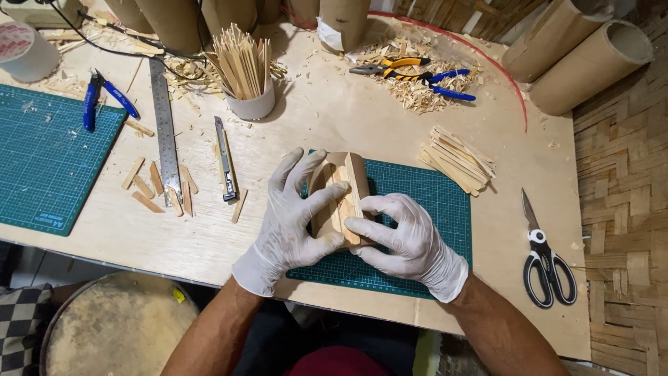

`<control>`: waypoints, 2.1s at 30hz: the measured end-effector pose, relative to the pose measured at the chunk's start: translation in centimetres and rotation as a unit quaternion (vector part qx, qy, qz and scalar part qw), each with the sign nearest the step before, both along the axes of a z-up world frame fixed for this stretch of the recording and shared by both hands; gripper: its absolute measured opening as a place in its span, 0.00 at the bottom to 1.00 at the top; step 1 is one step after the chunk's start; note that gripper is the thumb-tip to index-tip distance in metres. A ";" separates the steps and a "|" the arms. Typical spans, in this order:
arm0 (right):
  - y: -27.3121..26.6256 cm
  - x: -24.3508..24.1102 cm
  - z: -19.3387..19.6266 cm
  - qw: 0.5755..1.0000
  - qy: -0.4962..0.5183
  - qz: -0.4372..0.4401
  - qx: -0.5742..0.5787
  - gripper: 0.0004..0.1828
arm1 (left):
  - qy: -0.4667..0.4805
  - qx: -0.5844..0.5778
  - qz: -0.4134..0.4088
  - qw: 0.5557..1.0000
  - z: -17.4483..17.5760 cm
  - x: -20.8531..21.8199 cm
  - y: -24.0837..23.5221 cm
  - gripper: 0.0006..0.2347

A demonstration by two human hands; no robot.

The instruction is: Gluing wooden sticks onto a cardboard tube to cover its surface as part of a craft project.

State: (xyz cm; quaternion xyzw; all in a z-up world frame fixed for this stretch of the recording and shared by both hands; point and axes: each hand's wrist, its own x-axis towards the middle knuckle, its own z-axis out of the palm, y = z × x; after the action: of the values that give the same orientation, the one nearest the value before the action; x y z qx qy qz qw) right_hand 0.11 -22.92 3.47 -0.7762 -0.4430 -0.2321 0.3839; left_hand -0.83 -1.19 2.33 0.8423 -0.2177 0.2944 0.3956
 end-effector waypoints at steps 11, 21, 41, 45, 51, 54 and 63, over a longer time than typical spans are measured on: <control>0.2 -0.3 0.2 0.999 0.033 -0.014 -0.003 0.23 | 0.039 -0.031 -0.019 0.999 1.4 -0.2 -0.4 0.24; 0.2 -0.5 -0.2 0.995 0.099 -0.020 0.003 0.27 | 0.094 -0.066 -0.025 0.993 1.5 0.1 -0.5 0.26; 0.6 -1.4 1.0 0.956 0.281 -0.044 0.065 0.21 | 0.095 -0.064 -0.015 0.993 1.0 0.2 -0.7 0.26; 0.3 -1.2 0.9 0.946 0.316 -0.029 0.068 0.20 | 0.085 -0.059 -0.011 0.995 1.3 0.3 -0.8 0.25; 0.6 -1.2 1.4 0.944 0.323 -0.045 0.056 0.22 | 0.095 -0.055 -0.001 0.994 0.9 0.3 -0.6 0.25; 0.3 -1.2 0.7 0.952 0.298 -0.038 0.053 0.26 | 0.099 -0.060 0.005 0.993 0.9 0.2 -0.6 0.26; 0.1 -0.5 0.7 0.972 0.225 -0.062 0.018 0.37 | 0.092 -0.069 0.009 0.993 0.9 0.1 -0.7 0.26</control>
State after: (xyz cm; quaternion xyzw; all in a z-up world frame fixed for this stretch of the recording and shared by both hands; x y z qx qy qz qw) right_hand -0.37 -22.83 4.18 -0.8274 -0.2926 -0.0828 0.4722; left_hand -0.70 -1.91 3.28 0.8381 -0.1522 0.2338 0.4688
